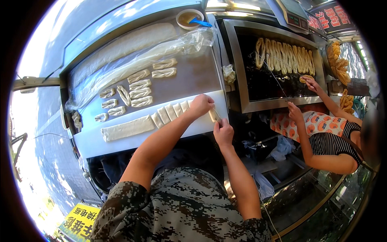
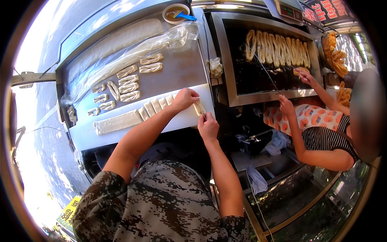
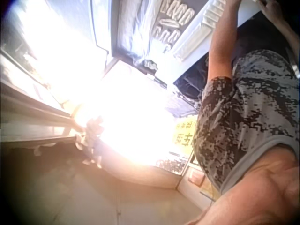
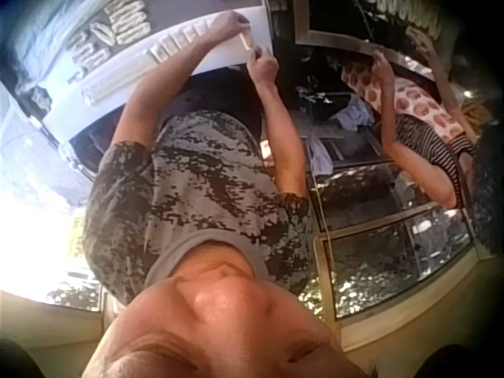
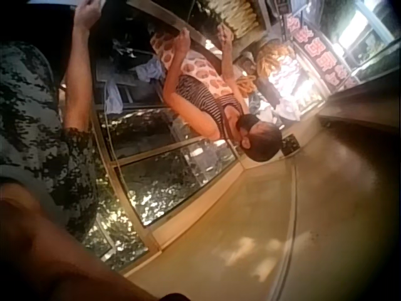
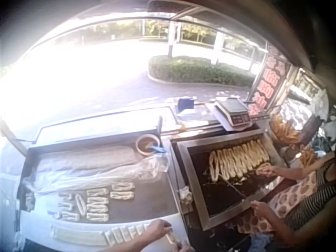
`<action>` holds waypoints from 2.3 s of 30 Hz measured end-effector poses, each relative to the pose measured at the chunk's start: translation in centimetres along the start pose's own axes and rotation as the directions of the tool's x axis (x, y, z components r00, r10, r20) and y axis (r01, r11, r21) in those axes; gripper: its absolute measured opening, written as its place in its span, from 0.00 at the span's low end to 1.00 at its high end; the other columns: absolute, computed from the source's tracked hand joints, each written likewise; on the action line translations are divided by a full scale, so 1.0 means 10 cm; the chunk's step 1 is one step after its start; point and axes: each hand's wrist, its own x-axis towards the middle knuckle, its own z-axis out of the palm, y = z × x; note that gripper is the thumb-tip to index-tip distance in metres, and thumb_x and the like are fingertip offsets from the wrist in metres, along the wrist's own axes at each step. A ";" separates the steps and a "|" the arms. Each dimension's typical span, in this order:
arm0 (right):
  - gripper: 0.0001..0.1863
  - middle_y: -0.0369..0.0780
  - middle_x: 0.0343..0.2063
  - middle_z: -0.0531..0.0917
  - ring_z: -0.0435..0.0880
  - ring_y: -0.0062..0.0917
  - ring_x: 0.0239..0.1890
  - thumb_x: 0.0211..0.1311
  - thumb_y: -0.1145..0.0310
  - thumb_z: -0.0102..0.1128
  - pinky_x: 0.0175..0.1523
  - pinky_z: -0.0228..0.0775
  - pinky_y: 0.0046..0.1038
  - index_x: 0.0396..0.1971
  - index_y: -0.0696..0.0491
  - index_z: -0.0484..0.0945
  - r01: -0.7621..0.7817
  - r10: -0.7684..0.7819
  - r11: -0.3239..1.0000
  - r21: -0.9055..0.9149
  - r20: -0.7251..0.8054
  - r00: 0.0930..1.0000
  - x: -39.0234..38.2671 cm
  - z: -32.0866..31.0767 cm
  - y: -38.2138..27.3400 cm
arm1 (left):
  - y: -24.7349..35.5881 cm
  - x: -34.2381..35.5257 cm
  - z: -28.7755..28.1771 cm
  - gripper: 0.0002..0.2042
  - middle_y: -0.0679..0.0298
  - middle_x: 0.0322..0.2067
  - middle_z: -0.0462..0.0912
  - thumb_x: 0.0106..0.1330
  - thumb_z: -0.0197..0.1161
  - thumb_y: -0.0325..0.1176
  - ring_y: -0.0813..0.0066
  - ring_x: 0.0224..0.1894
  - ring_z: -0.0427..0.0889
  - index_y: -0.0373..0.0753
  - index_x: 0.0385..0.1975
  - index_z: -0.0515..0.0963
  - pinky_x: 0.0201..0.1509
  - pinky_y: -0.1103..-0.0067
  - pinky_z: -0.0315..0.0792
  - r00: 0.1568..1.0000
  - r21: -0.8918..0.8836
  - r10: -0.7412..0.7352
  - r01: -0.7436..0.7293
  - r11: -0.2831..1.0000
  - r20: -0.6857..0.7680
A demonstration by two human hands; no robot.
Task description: The person prepares dough strips by rolling, cutting, and pressing them with a chopstick, then places them into a deep fryer. They repeat this process for multiple pieces while another person manages the frying.
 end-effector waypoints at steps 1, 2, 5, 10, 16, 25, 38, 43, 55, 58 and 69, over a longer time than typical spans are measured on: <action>0.07 0.47 0.23 0.82 0.82 0.47 0.28 0.59 0.69 0.60 0.33 0.74 0.44 0.28 0.55 0.73 -0.002 0.002 0.999 -0.035 0.015 1.000 0.02 0.01 -0.02 | -0.01 0.00 -0.01 0.12 0.54 0.29 0.86 0.55 0.67 0.33 0.65 0.33 0.86 0.33 0.35 0.84 0.42 0.72 0.77 0.999 -0.038 -0.025 0.024 0.999 -0.026; 0.07 0.47 0.23 0.82 0.83 0.47 0.29 0.59 0.69 0.60 0.33 0.74 0.44 0.28 0.55 0.73 -0.023 0.028 0.995 -0.093 0.051 0.998 0.04 0.02 -0.05 | -0.03 0.00 -0.02 0.11 0.54 0.28 0.86 0.55 0.67 0.33 0.65 0.32 0.85 0.32 0.34 0.84 0.41 0.72 0.77 0.997 -0.076 -0.050 0.046 0.996 -0.052; 0.06 0.49 0.24 0.83 0.83 0.48 0.30 0.59 0.68 0.58 0.35 0.76 0.45 0.29 0.55 0.74 -0.068 0.107 0.963 -0.262 0.138 0.985 0.14 0.00 -0.20 | -0.01 0.01 -0.08 0.11 0.55 0.27 0.85 0.55 0.68 0.33 0.66 0.31 0.84 0.32 0.33 0.84 0.40 0.73 0.76 0.990 -0.154 -0.116 0.103 0.983 -0.077; 0.07 0.52 0.24 0.83 0.84 0.49 0.29 0.58 0.69 0.57 0.38 0.76 0.47 0.33 0.56 0.74 -0.056 0.166 0.913 -0.405 0.242 0.956 0.32 0.05 -0.34 | -0.06 0.07 -0.11 0.09 0.56 0.29 0.85 0.55 0.68 0.34 0.62 0.33 0.84 0.36 0.32 0.84 0.41 0.70 0.76 0.989 -0.052 -0.061 0.054 0.997 -0.134; 0.07 0.49 0.25 0.83 0.85 0.44 0.29 0.60 0.69 0.58 0.34 0.77 0.41 0.34 0.56 0.74 0.022 0.002 0.980 -0.199 0.120 0.993 0.13 0.05 -0.05 | -0.15 0.08 -0.22 0.07 0.58 0.36 0.83 0.57 0.66 0.37 0.58 0.40 0.82 0.41 0.30 0.84 0.44 0.67 0.76 0.964 0.189 0.121 -0.076 0.979 -0.236; 0.07 0.45 0.22 0.84 0.87 0.35 0.26 0.59 0.71 0.63 0.34 0.76 0.30 0.27 0.58 0.75 -0.152 0.179 0.948 0.281 -0.075 0.981 -0.86 -0.13 0.24 | -0.46 -0.66 -0.72 0.05 0.61 0.34 0.82 0.52 0.66 0.32 0.59 0.45 0.78 0.41 0.27 0.79 0.46 0.65 0.72 0.933 0.602 0.338 -0.200 0.773 -0.125; 0.12 0.49 0.28 0.85 0.86 0.43 0.33 0.56 0.70 0.64 0.39 0.77 0.36 0.38 0.60 0.80 -0.196 0.211 0.927 0.319 -0.013 0.977 -0.51 0.16 0.02 | -0.36 -0.80 -0.31 0.08 0.60 0.32 0.77 0.53 0.69 0.30 0.57 0.39 0.78 0.40 0.27 0.74 0.40 0.67 0.74 0.858 0.291 0.426 -0.346 0.892 -0.287; 0.13 0.50 0.28 0.85 0.86 0.45 0.33 0.56 0.68 0.64 0.39 0.77 0.37 0.38 0.60 0.79 -0.253 0.255 0.918 0.305 0.031 0.966 -0.56 0.13 0.00 | -0.43 -0.45 -0.60 0.08 0.57 0.34 0.79 0.54 0.66 0.33 0.55 0.41 0.79 0.39 0.32 0.79 0.43 0.64 0.74 0.938 0.340 0.255 -0.166 0.926 -0.236; 0.09 0.48 0.25 0.85 0.85 0.44 0.30 0.57 0.70 0.63 0.35 0.76 0.39 0.31 0.60 0.76 -0.101 0.123 0.978 0.184 -0.114 0.986 -0.39 0.04 -0.19 | -0.25 -0.37 -0.45 0.15 0.50 0.32 0.85 0.54 0.57 0.29 0.58 0.35 0.83 0.37 0.41 0.83 0.43 0.72 0.75 0.992 0.096 0.101 -0.108 0.989 0.082; 0.12 0.49 0.25 0.85 0.85 0.47 0.30 0.56 0.69 0.63 0.36 0.76 0.39 0.37 0.61 0.78 -0.091 0.097 0.986 0.141 -0.031 0.995 -0.30 0.10 -0.24 | -0.28 -0.28 -0.41 0.15 0.50 0.34 0.86 0.55 0.57 0.31 0.57 0.37 0.85 0.37 0.40 0.85 0.44 0.71 0.77 0.998 0.100 -0.008 0.002 0.995 0.057; 0.11 0.49 0.25 0.84 0.84 0.49 0.31 0.57 0.69 0.62 0.37 0.76 0.41 0.35 0.61 0.77 -0.030 0.026 0.994 0.102 0.040 0.999 -0.13 0.33 -0.37 | -0.24 -0.30 -0.43 0.12 0.53 0.31 0.86 0.57 0.63 0.36 0.55 0.35 0.85 0.37 0.36 0.84 0.42 0.67 0.77 0.997 0.149 -0.012 0.023 0.989 -0.078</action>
